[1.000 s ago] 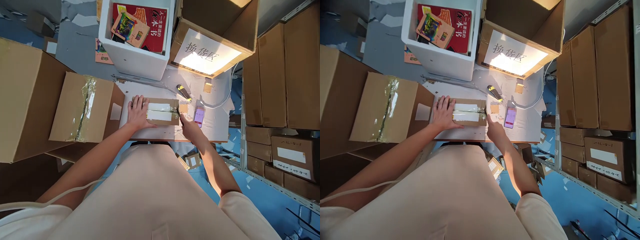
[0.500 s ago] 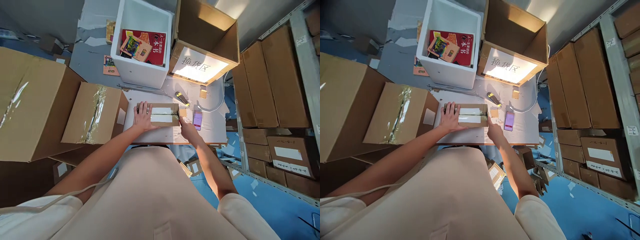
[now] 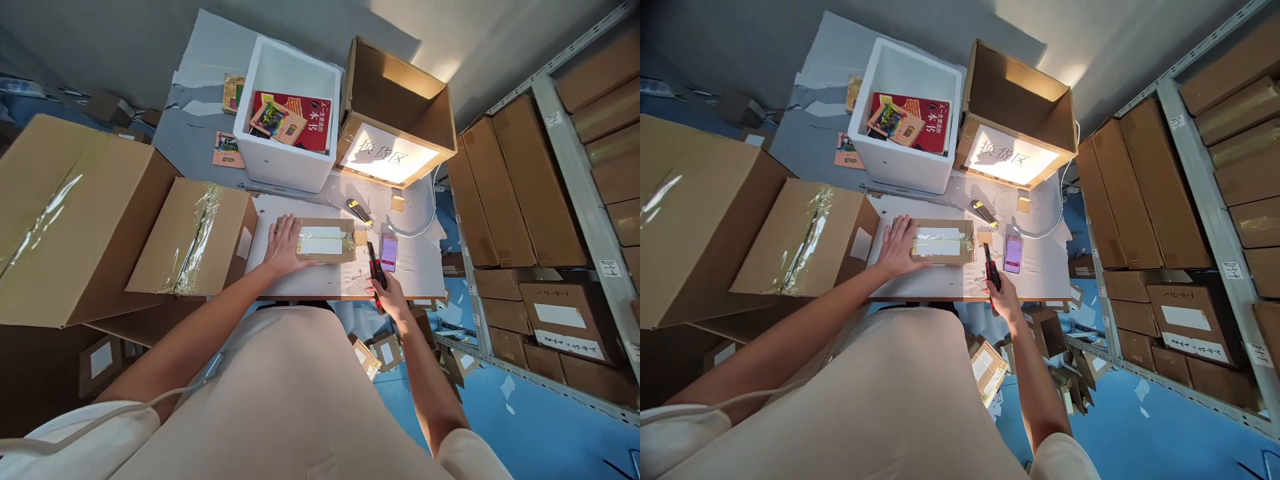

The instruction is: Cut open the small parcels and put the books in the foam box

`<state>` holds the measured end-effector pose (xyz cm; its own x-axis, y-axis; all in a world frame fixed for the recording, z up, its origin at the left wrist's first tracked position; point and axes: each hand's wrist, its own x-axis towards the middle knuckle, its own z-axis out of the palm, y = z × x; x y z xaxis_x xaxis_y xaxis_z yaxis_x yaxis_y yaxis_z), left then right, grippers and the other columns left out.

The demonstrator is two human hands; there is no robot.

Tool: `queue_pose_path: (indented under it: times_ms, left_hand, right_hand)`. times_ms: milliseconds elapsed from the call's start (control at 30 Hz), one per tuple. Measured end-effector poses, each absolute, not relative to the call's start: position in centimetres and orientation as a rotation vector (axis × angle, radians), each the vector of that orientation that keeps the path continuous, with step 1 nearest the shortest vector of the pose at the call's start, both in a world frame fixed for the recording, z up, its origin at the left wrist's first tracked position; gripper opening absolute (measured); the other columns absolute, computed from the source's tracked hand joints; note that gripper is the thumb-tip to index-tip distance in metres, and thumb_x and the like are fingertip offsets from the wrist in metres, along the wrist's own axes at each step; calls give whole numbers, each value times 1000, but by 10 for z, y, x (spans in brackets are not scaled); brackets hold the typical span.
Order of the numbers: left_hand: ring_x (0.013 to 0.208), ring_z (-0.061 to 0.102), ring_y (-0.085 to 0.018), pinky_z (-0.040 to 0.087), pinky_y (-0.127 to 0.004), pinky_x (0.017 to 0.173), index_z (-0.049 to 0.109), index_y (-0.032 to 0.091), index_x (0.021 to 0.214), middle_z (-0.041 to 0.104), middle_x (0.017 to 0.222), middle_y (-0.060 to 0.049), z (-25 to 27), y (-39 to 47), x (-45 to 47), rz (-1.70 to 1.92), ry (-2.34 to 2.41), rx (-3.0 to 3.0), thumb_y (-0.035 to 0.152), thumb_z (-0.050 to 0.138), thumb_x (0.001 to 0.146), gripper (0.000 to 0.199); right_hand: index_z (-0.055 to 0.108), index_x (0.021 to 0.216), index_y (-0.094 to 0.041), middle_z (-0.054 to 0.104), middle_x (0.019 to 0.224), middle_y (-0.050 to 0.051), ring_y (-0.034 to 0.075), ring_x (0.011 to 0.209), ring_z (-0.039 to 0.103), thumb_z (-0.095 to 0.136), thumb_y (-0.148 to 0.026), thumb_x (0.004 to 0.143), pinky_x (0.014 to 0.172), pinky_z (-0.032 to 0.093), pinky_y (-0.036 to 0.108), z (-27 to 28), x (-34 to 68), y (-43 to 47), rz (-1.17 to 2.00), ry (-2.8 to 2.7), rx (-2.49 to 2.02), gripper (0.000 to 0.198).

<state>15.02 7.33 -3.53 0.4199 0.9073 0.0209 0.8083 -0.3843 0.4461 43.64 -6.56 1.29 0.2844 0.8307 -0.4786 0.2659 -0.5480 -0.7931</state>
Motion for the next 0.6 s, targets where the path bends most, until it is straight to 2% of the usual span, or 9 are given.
queue_pose_path:
  times_ms: [100, 233, 400, 533, 600]
  left_hand:
    - [146, 10, -37, 11, -58, 115, 16, 14, 150, 13, 158, -23, -49, 61, 136, 516, 1552, 2148, 69, 66, 65, 113]
    - [145, 18, -34, 25, -55, 113, 5, 16, 151, 16, 157, -24, -71, 47, 118, 578, 1490, 1991, 62, 64, 71, 110]
    - [145, 19, -31, 26, -48, 115, 6, 13, 151, 21, 156, -22, -79, 45, 111, 602, 1416, 1959, 55, 56, 82, 95]
    - [143, 27, -32, 31, -48, 113, 1, 15, 152, 24, 155, -22, -83, 44, 110, 605, 1459, 1836, 52, 59, 81, 100]
    - [139, 35, -32, 35, -47, 110, 0, 15, 152, 31, 152, -22, -89, 40, 109, 609, 1502, 1744, 51, 61, 80, 102]
  right_hand:
    - [47, 85, -22, 57, 69, -4, 10, 49, 53, 60, -39, 66, 46, 49, 26, -26, 424, -48, 1105, -743, -1835, 28]
    - [41, 84, -24, 44, 54, -11, 9, 43, 48, 57, -34, 64, 45, 47, 25, -54, 404, -26, 1146, -633, -1745, 27]
    - [45, 93, -23, 47, 61, -9, 10, 47, 52, 54, -35, 64, 48, 48, 26, -63, 415, -14, 1206, -701, -1740, 32]
    - [51, 94, -20, 55, 72, -3, 14, 64, 60, 51, -39, 67, 61, 51, 28, -80, 441, 2, 1085, -900, -1935, 33]
    - [53, 98, -18, 60, 77, 0, 16, 72, 60, 51, -37, 67, 66, 51, 30, -94, 452, 9, 1035, -919, -2010, 36]
